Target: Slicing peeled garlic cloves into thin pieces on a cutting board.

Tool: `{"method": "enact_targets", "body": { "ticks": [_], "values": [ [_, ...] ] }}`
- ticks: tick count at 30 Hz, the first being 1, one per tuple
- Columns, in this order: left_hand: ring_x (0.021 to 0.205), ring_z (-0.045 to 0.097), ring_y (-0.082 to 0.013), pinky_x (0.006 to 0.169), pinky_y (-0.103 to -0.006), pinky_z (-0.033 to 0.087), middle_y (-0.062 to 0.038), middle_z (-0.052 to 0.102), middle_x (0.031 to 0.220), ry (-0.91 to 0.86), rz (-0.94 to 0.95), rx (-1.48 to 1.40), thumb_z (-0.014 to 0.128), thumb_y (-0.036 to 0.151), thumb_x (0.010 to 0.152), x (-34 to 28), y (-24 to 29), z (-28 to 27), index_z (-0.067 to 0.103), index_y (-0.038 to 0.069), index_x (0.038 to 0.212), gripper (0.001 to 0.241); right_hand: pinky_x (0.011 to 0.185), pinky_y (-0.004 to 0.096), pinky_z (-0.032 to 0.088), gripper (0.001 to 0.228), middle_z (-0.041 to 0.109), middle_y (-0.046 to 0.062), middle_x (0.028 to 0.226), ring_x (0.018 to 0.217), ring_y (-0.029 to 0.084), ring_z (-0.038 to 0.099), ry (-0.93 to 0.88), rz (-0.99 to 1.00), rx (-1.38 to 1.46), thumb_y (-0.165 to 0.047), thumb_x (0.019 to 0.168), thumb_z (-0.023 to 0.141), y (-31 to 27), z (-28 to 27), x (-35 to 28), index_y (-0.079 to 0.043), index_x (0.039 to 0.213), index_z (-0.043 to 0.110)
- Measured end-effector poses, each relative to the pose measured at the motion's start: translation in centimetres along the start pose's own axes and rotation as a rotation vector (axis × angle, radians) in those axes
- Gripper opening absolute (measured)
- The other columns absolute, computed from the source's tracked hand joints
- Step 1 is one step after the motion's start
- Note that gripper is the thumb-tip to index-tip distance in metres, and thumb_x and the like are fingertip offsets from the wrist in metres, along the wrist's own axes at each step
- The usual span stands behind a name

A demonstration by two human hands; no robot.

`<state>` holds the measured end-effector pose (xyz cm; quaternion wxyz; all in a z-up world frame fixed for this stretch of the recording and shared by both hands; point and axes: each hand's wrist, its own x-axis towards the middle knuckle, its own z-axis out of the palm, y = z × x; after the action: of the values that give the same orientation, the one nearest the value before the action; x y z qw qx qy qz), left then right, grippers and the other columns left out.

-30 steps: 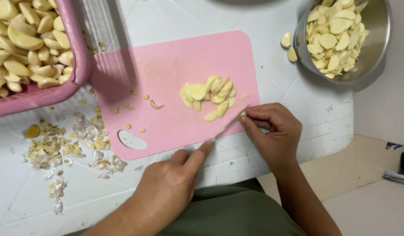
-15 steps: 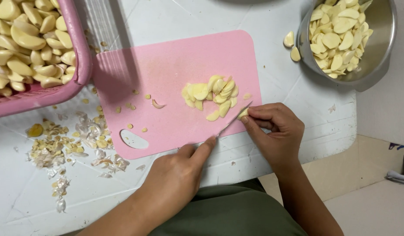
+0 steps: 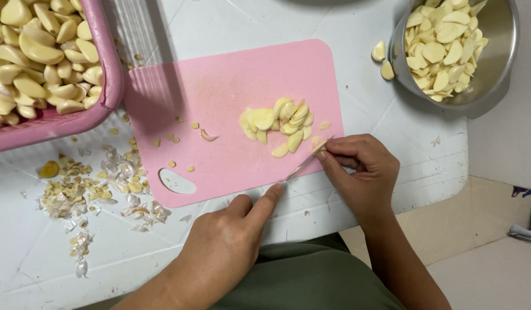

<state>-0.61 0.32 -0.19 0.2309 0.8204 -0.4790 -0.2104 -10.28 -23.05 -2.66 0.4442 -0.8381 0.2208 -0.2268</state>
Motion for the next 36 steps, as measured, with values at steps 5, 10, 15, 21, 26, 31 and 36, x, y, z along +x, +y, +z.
{"method": "enact_targets", "body": {
  "ticks": [5, 10, 15, 21, 26, 31, 36],
  "values": [
    [0.041, 0.053, -0.0390, 0.031, -0.0547, 0.046, -0.006, 0.053, 0.079, -0.019, -0.008, 0.019, 0.061, 0.005, 0.082, -0.6, -0.1, 0.2, 0.056, 0.019, 0.154, 0.073, 0.082, 0.025, 0.069, 0.019, 0.073, 0.018, 0.102, 0.093, 0.020, 0.075, -0.007, 0.006, 0.013, 0.008, 0.089, 0.085, 0.2, -0.1, -0.1, 0.003, 0.104, 0.075],
    [0.043, 0.052, -0.0372, 0.032, -0.0529, 0.046, -0.005, 0.054, 0.079, 0.000, 0.015, 0.013, 0.061, 0.002, 0.079, -0.3, -0.4, 0.5, 0.057, 0.017, 0.152, 0.074, 0.083, 0.027, 0.070, 0.019, 0.073, 0.018, 0.102, 0.094, 0.021, 0.076, -0.010, 0.011, -0.001, 0.009, 0.088, 0.086, 0.2, -0.1, 0.0, 0.003, 0.103, 0.075],
    [0.036, 0.048, -0.0382, 0.030, -0.0530, 0.041, -0.007, 0.051, 0.076, 0.000, 0.021, -0.002, 0.061, 0.000, 0.079, 0.0, -0.4, 0.7, 0.057, 0.017, 0.152, 0.074, 0.083, 0.027, 0.070, 0.019, 0.073, 0.019, 0.102, 0.093, 0.021, 0.076, -0.016, 0.006, 0.018, 0.009, 0.089, 0.085, 0.1, -0.1, 0.1, 0.004, 0.103, 0.075],
    [0.043, 0.055, -0.0436, 0.034, -0.0558, 0.044, -0.010, 0.057, 0.087, -0.077, 0.024, -0.037, 0.061, 0.000, 0.078, 1.6, -0.6, 1.4, 0.050, 0.013, 0.156, 0.080, 0.081, 0.026, 0.069, 0.020, 0.074, 0.018, 0.102, 0.095, 0.021, 0.076, -0.010, -0.006, 0.001, 0.007, 0.088, 0.087, 0.0, 0.0, 0.2, 0.003, 0.104, 0.075],
    [0.048, 0.060, -0.0409, 0.036, -0.0544, 0.046, -0.010, 0.060, 0.087, -0.054, 0.023, -0.082, 0.063, 0.002, 0.083, 2.1, -0.6, 0.8, 0.052, 0.014, 0.154, 0.073, 0.081, 0.025, 0.069, 0.020, 0.075, 0.017, 0.102, 0.093, 0.020, 0.076, -0.001, 0.010, -0.001, 0.006, 0.089, 0.086, -0.2, -0.1, 0.0, 0.003, 0.105, 0.076],
    [0.039, 0.053, -0.0391, 0.031, -0.0515, 0.045, -0.007, 0.056, 0.081, -0.013, 0.009, -0.048, 0.063, 0.006, 0.087, 0.9, 0.0, 0.0, 0.056, 0.017, 0.151, 0.066, 0.080, 0.024, 0.068, 0.016, 0.074, 0.016, 0.099, 0.090, 0.019, 0.074, 0.007, 0.022, 0.009, 0.008, 0.089, 0.084, -0.2, 0.0, 0.1, 0.003, 0.102, 0.076],
    [0.038, 0.051, -0.0358, 0.031, -0.0495, 0.044, -0.006, 0.053, 0.075, -0.003, 0.019, -0.040, 0.063, 0.003, 0.084, 0.3, -0.1, -0.1, 0.057, 0.017, 0.152, 0.070, 0.082, 0.026, 0.069, 0.019, 0.074, 0.017, 0.099, 0.092, 0.020, 0.075, 0.012, 0.006, -0.010, 0.008, 0.088, 0.086, -0.1, 0.1, 0.0, 0.004, 0.102, 0.076]
  ]
}}
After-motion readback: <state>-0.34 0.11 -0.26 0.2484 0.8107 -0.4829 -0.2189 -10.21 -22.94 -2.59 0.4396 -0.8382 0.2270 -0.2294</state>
